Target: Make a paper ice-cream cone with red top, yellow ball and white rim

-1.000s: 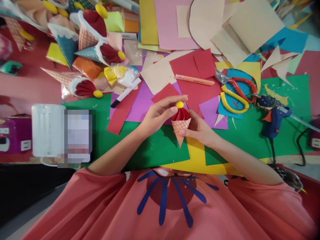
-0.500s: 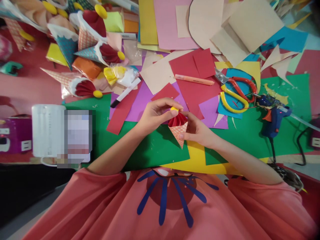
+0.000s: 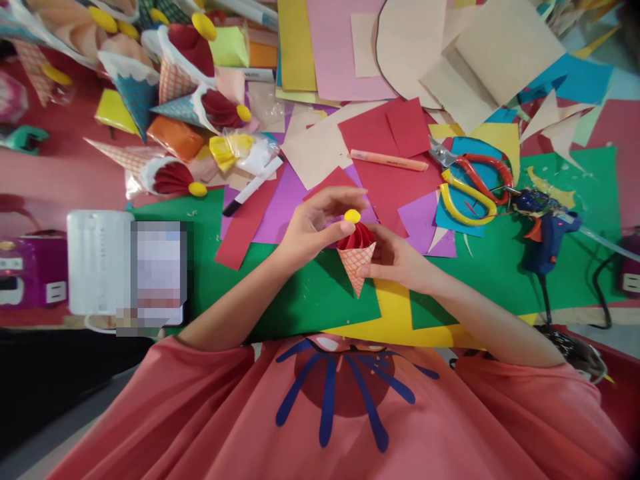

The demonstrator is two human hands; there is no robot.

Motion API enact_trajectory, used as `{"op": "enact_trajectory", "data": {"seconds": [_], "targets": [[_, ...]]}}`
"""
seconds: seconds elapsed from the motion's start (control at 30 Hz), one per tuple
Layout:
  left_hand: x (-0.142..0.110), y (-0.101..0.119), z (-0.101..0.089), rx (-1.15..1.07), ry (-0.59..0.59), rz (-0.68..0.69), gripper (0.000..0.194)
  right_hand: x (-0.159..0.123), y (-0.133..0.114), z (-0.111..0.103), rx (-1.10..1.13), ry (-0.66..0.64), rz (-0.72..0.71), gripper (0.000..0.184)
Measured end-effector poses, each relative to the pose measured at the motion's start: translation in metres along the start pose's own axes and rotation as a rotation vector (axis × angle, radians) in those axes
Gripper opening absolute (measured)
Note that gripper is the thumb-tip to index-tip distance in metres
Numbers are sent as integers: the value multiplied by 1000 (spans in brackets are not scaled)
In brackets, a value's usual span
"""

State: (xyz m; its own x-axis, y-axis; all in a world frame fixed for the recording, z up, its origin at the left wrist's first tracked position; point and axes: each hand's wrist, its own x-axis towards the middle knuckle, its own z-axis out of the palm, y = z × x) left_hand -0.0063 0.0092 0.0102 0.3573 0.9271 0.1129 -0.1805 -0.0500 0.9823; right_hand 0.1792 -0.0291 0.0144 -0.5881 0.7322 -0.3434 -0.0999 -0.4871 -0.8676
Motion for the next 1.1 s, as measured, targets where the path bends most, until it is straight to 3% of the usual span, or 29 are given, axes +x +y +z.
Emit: {"op": "enact_trajectory", "data": {"seconds": [0.1,0.27,0.4,0.63,0.77,1.0,1.1], "targets": [[4,2,-11,130,95,74,41,-3,-9,-3,-48,63,-36,68],[16,8,-56,684,345,182,33,-1,-26,-16,-181,204,-121,64],[20,9,-82,896,417,163,27,11,-29,-28,-216,257,-124,61],[21,10,-90,1067,545,-10,19,25,-23,-35,-288,265,-169,65],[19,13,-93,1131,572,-103,26,26,-25,-38,-500,327,-233,67],[15,2,-94,1099,524,-86,40,25,-27,-46,-1068,433,-320,56],[15,-2,-96,1081,561,1,26,22,-24,-46,-1130,447,-384,60]]}}
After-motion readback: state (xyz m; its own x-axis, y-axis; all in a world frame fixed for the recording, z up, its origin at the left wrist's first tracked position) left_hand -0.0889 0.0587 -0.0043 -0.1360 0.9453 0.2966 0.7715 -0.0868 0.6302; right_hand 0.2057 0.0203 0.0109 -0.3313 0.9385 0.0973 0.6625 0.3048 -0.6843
